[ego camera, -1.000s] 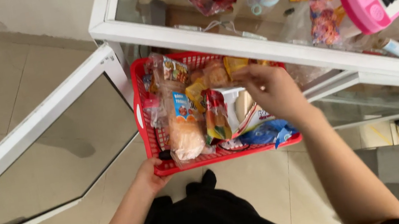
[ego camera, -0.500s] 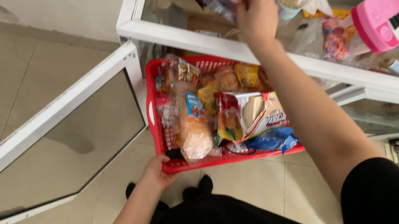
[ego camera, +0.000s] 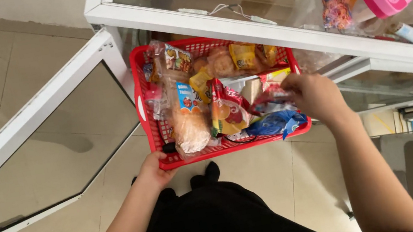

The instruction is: Mopping the floor in a shop area and then organizing various items in a display cabinet.

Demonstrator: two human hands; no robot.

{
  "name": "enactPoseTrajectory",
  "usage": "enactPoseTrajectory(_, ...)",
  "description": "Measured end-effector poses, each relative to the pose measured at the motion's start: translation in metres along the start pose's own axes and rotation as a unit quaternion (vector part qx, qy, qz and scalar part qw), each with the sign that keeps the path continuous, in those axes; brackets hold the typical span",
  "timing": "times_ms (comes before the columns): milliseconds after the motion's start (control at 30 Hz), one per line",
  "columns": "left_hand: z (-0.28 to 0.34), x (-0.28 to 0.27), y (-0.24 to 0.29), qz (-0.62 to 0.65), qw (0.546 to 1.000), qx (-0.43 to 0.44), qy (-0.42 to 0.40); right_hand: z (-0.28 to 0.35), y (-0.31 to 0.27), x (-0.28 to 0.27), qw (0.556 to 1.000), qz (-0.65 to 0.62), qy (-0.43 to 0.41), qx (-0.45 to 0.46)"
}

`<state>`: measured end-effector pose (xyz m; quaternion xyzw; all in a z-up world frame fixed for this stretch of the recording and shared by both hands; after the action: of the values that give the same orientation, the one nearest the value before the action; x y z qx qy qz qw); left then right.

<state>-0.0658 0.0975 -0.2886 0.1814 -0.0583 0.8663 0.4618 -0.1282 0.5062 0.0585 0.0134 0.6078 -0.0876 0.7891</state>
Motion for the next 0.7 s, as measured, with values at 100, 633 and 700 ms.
enactPoseTrajectory(100,-0.010,-0.003,0.001,-0.020,1.000,-0.001,0.011,0.012,0.029,0.060,0.982,-0.174,0.060,0.033)
enactPoseTrajectory(633,-0.060,-0.045,-0.005,-0.055,0.998,0.029,0.030,0.105,0.215,0.261,0.646,-0.520,0.426,0.361)
enactPoseTrajectory(700,-0.043,-0.041,-0.006,-0.047,0.997,0.048,0.027,0.099,0.163,0.356,0.375,-0.830,0.131,0.393)
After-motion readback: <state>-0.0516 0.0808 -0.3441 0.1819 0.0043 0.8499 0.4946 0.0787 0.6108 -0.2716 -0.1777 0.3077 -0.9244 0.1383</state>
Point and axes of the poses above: each hand's wrist, its own z-axis away from the middle knuckle, its own x-axis out of the palm, y = z × x, the point moved 8 cm from there along -z, towards the middle knuckle, and after that the axes turned 2 degrees about -x, right-handed, at the moved point
